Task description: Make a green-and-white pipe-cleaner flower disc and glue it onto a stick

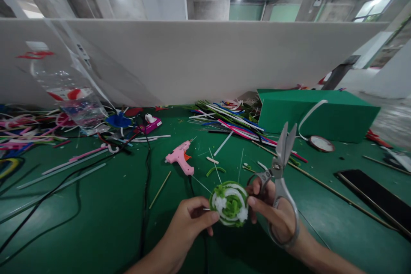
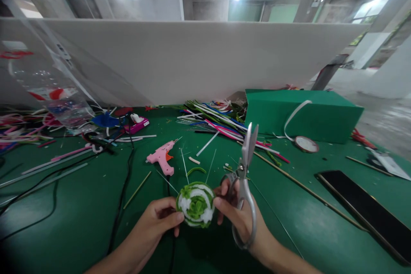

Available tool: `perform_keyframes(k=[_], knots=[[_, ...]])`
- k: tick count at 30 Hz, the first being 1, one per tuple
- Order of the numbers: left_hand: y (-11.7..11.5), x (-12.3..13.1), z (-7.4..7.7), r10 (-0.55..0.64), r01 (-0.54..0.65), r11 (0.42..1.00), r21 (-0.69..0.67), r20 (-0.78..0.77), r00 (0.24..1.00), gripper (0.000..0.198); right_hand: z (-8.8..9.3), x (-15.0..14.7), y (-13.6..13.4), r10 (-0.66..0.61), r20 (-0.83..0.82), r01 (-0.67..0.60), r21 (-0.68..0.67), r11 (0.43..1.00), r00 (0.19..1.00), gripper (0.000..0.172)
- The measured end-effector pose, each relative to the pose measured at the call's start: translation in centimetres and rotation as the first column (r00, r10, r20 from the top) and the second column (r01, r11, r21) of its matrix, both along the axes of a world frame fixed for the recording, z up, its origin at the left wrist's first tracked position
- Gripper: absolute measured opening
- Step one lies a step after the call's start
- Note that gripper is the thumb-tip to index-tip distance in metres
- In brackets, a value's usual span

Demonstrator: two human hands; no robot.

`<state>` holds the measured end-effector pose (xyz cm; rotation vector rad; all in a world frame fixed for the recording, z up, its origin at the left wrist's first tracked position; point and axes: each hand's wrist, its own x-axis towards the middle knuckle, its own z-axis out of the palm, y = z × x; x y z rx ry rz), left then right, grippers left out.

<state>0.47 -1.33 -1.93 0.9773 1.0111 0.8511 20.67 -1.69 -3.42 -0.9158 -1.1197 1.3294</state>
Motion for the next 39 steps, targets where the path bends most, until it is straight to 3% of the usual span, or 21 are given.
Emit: perform_keyframes(k=[9, 17, 24, 32, 39], knots=[[0.1, -0.1, 0.4, -0.06, 0.061, 0.998, 0.032, -0.015, 0.998, 0.021, -0.3, 0.1, 0.3, -0.049, -0.007, 0.049, -0.055, 0.997, 0.999, 0.031], [0.1, -0.2, -0.1, -0.057, 0.06, 0.994, 0.086, -0.032, 0.998, 0.024, -0.5, 0.1, 0.3, -0.047, -0.01, 0.046, -0.069, 0.997, 0.999, 0.032], [0.0, -0.1, 0.5, -0.019, 0.018, 0.999, 0.04, 0.032, 0.999, 0.014, 0.3, 0.1, 0.3, -0.041, 0.003, 0.041, -0.06, 0.997, 0.999, 0.029], [0.3, -0.2, 0.5, -0.036, 0.049, 0.99, 0.132, -0.097, 0.995, 0.015, 0.6, 0.0, 0.2, -0.04, 0.028, 0.042, -0.081, 0.996, 0.999, 0.029], [0.2, -0.1, 0.5, -0.028, 0.045, 0.988, 0.15, -0.114, 0.993, 0.016, 0.7, 0.0, 0.2, -0.022, 0.047, 0.026, -0.079, 0.997, 0.999, 0.029]])
